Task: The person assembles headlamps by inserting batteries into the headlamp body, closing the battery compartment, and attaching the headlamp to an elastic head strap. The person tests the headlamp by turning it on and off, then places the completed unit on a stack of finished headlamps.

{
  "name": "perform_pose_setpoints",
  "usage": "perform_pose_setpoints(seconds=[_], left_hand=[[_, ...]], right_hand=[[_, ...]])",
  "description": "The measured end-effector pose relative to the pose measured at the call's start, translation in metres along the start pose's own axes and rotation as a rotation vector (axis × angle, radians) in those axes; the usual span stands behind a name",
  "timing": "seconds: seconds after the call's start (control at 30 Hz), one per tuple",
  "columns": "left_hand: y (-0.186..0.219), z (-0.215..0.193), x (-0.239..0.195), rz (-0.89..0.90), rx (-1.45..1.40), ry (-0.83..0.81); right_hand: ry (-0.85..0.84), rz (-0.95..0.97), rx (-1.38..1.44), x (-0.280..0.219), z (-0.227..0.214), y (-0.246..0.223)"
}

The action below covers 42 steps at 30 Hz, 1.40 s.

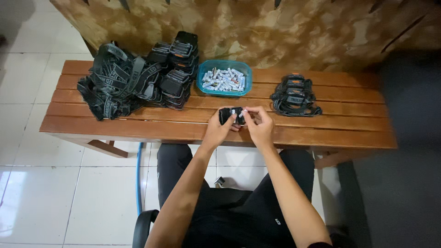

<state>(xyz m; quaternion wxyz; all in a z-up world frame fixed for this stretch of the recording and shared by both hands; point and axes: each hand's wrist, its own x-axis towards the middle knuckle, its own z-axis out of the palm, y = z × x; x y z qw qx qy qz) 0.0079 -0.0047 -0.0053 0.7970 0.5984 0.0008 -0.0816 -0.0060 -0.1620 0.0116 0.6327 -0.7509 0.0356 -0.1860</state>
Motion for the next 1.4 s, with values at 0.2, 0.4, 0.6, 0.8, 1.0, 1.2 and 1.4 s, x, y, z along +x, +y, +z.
perform_pose_setpoints(seconds=[0.2,0.4,0.6,0.8,1.0,1.2,1.4], left_hand=[[0.004,0.002,-0.001,0.001,0.101,0.019],[0.017,0.003,-0.004,-0.045,-0.036,0.005],[0.013,0.000,-0.003,-0.053,-0.061,-0.004],[0.006,0.001,0.002,-0.038,-0.040,0.025],[0.004,0.003,0.003,-0.033,-0.005,0.042],[0.018,0.007,-0.003,-0.068,-0.008,0.067],[0.018,0.006,-0.003,-0.084,0.024,0.052]], right_hand=[[-0.001,-0.226,-0.141,0.002,0.005,-0.010],[-0.086,-0.324,-0.258,0.006,0.005,-0.004],[-0.072,-0.421,-0.315,0.004,0.005,0.008],[-0.018,-0.485,-0.364,-0.006,0.008,0.008],[-0.025,-0.512,-0.347,-0.008,0.009,0.010],[-0.027,-0.541,-0.394,-0.008,0.011,0.016],[-0.017,-0.616,-0.403,-0.010,0.011,0.014]])
